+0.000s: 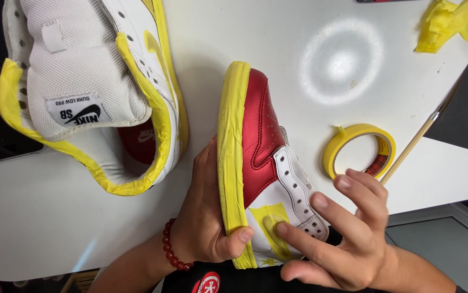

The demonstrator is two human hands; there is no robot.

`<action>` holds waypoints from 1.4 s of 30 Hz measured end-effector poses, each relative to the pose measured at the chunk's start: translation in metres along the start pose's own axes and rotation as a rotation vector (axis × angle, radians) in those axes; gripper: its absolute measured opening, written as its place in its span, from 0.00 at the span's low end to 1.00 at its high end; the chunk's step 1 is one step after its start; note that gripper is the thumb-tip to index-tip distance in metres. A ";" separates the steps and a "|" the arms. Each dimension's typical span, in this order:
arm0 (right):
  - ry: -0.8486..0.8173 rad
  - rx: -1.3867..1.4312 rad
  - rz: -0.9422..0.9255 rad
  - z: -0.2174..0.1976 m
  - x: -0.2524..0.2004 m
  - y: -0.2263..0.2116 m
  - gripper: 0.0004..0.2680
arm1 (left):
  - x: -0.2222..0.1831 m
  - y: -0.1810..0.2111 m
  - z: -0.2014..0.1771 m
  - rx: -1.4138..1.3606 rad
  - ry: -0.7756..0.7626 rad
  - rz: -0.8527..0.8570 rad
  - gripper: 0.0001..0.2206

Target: Applying masking tape and painting a yellow star design on a sneaker.

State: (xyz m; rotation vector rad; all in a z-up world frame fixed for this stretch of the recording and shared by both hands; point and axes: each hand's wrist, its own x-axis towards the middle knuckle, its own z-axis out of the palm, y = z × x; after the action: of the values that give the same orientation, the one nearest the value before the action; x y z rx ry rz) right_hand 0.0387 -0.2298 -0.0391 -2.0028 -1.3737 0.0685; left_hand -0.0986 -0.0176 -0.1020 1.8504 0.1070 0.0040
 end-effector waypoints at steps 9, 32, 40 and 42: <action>-0.066 0.003 -0.036 0.000 0.001 0.009 0.24 | 0.008 0.004 -0.005 -0.033 0.001 -0.008 0.47; -0.052 0.060 0.039 0.001 -0.007 0.004 0.22 | 0.010 0.009 -0.001 -0.059 0.039 -0.001 0.45; 0.034 -0.023 -0.077 0.012 -0.005 0.007 0.20 | 0.009 0.006 -0.004 -0.053 0.063 0.012 0.46; 0.042 -0.031 -0.078 0.010 -0.006 0.007 0.19 | 0.010 0.008 -0.005 -0.055 0.056 -0.001 0.46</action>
State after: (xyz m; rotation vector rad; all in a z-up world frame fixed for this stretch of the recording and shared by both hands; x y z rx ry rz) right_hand 0.0377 -0.2308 -0.0528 -1.9620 -1.4324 -0.0305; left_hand -0.0889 -0.0141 -0.0938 1.7955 0.1450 0.0573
